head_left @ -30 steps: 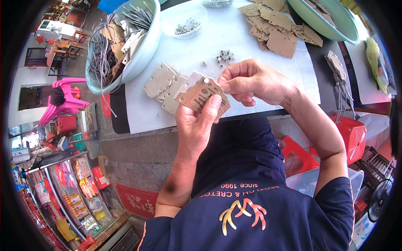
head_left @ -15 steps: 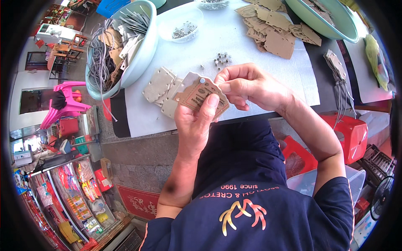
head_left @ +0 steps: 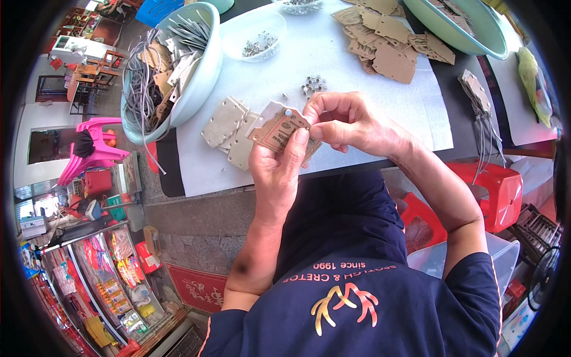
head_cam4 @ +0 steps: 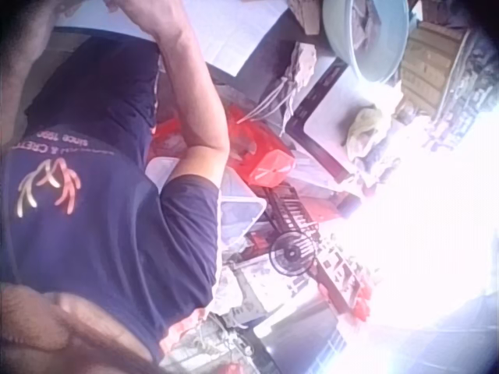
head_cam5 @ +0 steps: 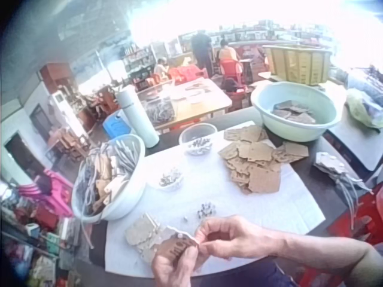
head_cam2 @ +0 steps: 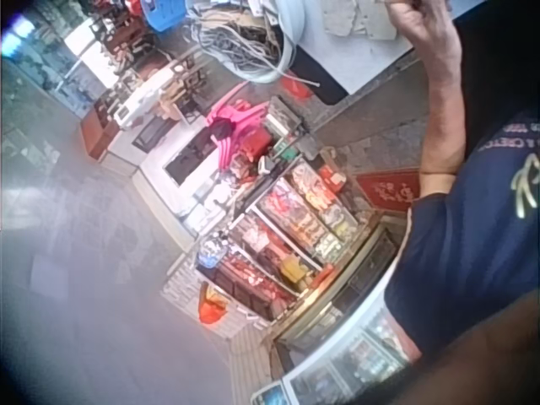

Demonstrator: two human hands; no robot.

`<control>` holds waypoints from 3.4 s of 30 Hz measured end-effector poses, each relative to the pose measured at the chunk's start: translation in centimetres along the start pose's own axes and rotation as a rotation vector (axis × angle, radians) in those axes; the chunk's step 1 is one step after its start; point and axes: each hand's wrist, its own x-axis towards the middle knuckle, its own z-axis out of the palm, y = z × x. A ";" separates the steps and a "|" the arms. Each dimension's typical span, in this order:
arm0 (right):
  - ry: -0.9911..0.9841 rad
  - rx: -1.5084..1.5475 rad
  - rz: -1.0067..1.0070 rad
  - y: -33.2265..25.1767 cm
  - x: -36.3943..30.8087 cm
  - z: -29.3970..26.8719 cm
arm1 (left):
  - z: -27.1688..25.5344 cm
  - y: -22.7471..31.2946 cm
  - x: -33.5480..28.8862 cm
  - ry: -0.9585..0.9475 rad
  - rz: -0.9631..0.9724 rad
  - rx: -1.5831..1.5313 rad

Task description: Attaching small metal eyelets to branding tags or shoe components by hand.

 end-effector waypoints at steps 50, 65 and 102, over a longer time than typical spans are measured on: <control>0.059 -1.531 -0.650 -1.4 3.5 -1.8 | -2.2 -0.4 -0.8 0.108 -0.051 -0.172; 0.257 -1.428 -0.421 -0.7 -1.2 0.1 | -0.8 0.4 0.0 0.140 -0.055 -0.135; 0.622 -0.468 -0.424 1.3 -0.3 3.2 | 1.9 -0.6 0.1 0.065 0.134 0.186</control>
